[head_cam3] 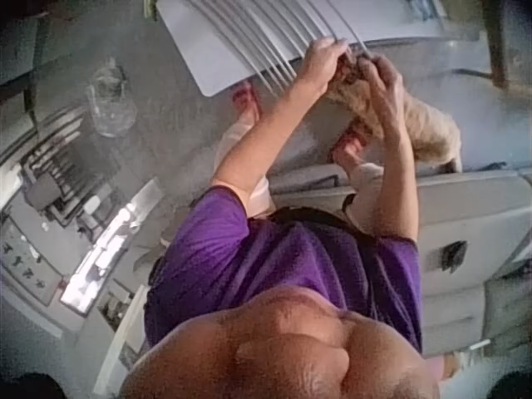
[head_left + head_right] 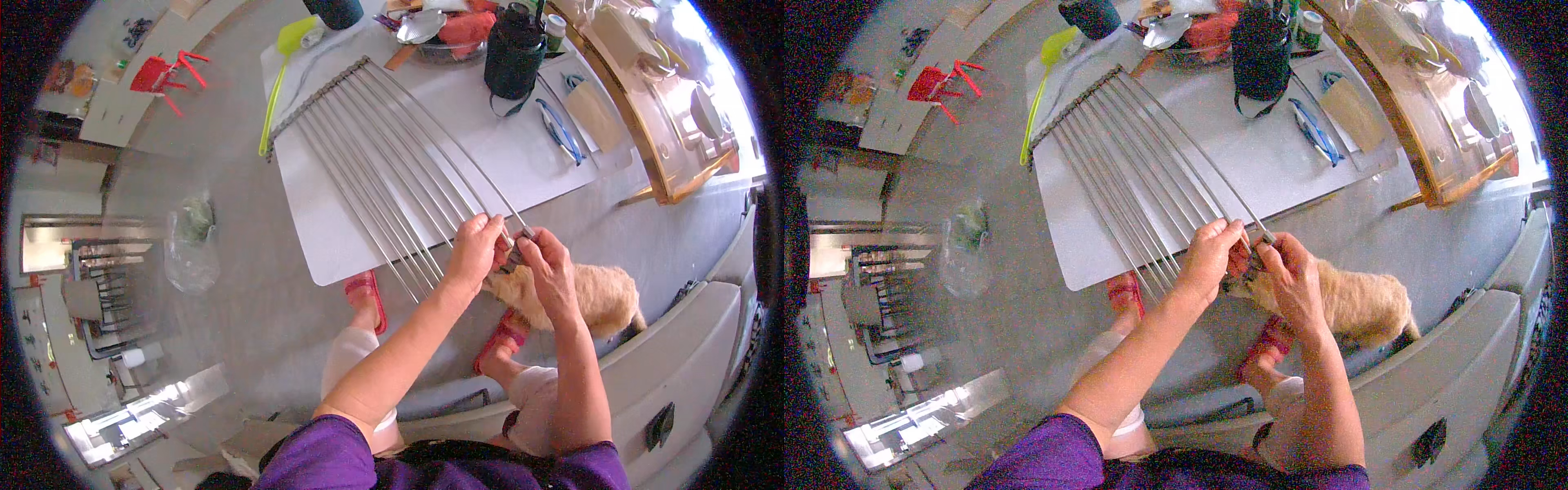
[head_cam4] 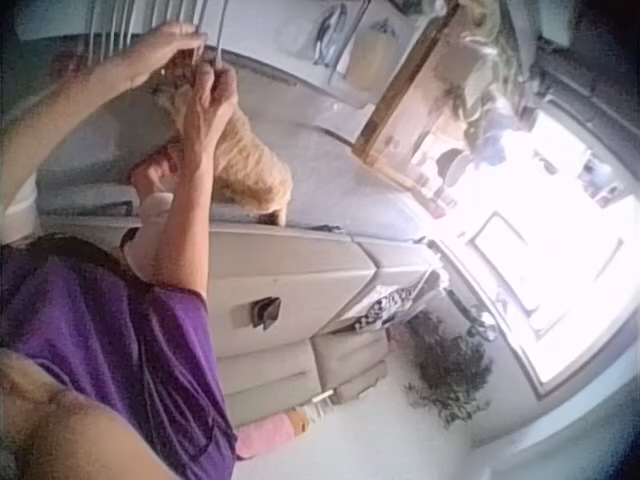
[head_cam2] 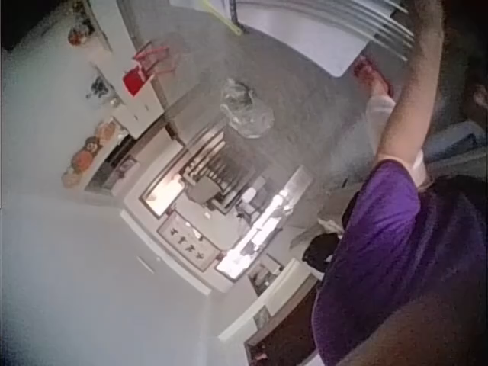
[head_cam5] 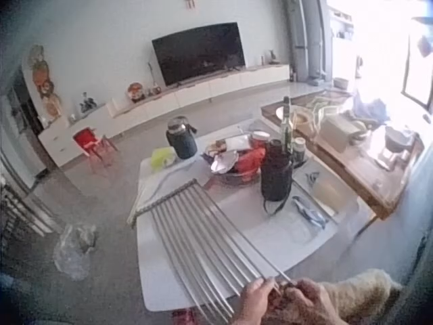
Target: Assemble a collapsible metal dish rack from component parts.
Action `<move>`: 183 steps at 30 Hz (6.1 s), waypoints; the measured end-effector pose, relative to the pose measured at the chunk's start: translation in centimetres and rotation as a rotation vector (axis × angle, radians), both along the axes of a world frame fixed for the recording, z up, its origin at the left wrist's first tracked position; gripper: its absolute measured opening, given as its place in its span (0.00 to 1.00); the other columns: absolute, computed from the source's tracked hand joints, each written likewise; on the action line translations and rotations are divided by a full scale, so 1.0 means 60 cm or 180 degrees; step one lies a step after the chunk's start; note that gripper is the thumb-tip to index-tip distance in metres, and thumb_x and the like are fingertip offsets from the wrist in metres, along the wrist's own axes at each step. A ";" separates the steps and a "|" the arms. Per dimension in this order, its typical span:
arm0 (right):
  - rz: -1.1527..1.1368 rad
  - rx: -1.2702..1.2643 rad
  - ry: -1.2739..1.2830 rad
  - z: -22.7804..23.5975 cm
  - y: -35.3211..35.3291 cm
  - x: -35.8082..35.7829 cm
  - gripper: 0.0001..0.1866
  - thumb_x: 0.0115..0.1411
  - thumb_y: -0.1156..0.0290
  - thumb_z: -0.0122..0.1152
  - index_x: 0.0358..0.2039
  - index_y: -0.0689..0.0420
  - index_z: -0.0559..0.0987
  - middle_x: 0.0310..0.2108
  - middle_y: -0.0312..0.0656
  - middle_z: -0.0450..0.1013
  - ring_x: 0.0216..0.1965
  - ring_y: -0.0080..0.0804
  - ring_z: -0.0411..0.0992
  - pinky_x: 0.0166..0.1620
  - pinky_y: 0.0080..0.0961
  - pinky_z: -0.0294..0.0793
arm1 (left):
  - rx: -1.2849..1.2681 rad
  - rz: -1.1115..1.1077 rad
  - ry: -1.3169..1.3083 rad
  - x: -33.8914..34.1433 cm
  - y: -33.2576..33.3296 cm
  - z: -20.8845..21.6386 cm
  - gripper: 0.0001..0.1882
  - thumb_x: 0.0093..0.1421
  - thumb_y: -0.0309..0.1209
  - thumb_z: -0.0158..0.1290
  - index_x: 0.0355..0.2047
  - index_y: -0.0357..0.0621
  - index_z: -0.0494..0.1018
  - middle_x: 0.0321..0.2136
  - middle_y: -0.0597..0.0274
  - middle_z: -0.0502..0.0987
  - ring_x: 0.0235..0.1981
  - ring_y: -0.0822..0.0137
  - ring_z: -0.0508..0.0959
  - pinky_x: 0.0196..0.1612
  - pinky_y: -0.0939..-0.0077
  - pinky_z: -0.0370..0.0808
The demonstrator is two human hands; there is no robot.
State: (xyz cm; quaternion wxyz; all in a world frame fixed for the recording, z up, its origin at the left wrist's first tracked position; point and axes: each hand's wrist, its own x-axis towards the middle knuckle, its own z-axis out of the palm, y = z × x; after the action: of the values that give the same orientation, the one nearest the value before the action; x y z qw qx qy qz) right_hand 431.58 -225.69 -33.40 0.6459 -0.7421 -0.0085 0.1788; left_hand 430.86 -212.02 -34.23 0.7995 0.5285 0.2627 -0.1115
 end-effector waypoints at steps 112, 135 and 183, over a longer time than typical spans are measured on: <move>-0.0901 -0.0086 0.0577 -0.052 0.040 0.008 0.14 0.57 0.71 0.57 0.42 0.65 0.75 0.26 0.37 0.73 0.23 0.20 0.71 0.25 0.14 0.69 | 0.6307 -0.0434 -0.1996 0.426 0.476 -0.149 0.15 0.57 0.31 0.41 0.43 0.41 0.67 0.42 0.54 0.71 0.45 0.53 0.70 0.48 0.51 0.64; -0.0525 -0.0236 0.0547 -0.058 0.050 0.012 0.15 0.58 0.68 0.55 0.42 0.64 0.74 0.25 0.35 0.71 0.22 0.19 0.67 0.25 0.16 0.67 | 0.6255 -0.0754 -0.2101 0.475 0.558 -0.184 0.21 0.61 0.38 0.38 0.51 0.40 0.64 0.50 0.48 0.67 0.51 0.48 0.66 0.55 0.58 0.62; 0.0212 -0.0675 0.0818 -0.023 0.025 0.001 0.14 0.60 0.62 0.51 0.34 0.61 0.73 0.25 0.28 0.64 0.27 0.14 0.58 0.29 0.16 0.58 | 0.0179 -0.0039 0.0294 0.018 0.010 -0.019 0.11 0.57 0.32 0.49 0.21 0.38 0.70 0.13 0.68 0.65 0.13 0.78 0.63 0.15 0.82 0.58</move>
State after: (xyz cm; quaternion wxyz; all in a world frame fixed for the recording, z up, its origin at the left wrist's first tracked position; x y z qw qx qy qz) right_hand 431.66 -224.19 -34.75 0.5535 -0.7764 0.0685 0.2934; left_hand 431.92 -211.42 -35.39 0.7707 0.5466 0.2991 -0.1332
